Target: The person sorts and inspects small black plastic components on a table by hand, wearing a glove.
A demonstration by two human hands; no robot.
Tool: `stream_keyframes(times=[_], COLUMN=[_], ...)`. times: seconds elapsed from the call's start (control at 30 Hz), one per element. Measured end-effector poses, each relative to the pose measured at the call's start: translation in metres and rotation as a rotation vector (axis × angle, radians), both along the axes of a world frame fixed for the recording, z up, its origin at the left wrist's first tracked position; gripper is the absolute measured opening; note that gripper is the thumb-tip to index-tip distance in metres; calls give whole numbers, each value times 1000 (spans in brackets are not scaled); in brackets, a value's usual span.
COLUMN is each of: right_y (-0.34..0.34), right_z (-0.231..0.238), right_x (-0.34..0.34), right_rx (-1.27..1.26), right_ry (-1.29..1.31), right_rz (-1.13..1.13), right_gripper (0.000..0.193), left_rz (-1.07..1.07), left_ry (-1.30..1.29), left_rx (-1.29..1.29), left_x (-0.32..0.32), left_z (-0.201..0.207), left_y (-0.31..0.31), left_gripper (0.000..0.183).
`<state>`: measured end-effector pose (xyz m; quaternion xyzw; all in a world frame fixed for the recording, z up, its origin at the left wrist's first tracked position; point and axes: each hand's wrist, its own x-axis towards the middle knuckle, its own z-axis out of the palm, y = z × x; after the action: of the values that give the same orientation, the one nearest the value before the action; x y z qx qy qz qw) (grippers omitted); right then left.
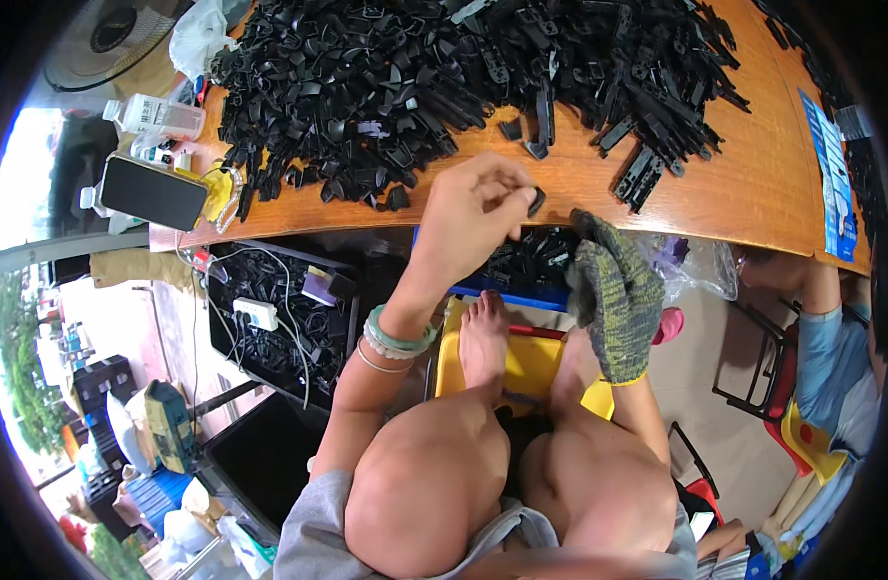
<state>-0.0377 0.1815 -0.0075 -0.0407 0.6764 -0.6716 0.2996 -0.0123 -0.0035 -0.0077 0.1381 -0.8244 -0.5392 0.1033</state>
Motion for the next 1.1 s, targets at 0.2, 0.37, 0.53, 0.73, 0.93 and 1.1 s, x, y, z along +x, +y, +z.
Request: stream_keyframes(times=[0.2, 0.37, 0.53, 0.73, 0.93, 1.1], right_y=[8, 10, 17, 13, 8, 15], right_z=[-21, -15, -19, -20, -19, -14], right_x=[0, 1, 0, 1, 9, 1], right_rx=[164, 153, 273, 331, 402, 312], right_ry=[1029, 957, 1154, 1258, 1192, 783], right_rz=[71, 139, 202, 238, 141, 275], right_gripper=[19, 24, 30, 32, 28, 31], left_rz=[-55, 61, 58, 72, 127, -2], left_ry=[-34, -88, 27, 160, 196, 129], left_rx=[837, 415, 193, 44, 81, -131], left_x=[6, 10, 12, 4, 6, 1], left_z=[12, 14, 13, 3, -5, -6], left_y=[22, 33, 40, 51, 70, 52], left_gripper=[12, 11, 17, 32, 43, 31])
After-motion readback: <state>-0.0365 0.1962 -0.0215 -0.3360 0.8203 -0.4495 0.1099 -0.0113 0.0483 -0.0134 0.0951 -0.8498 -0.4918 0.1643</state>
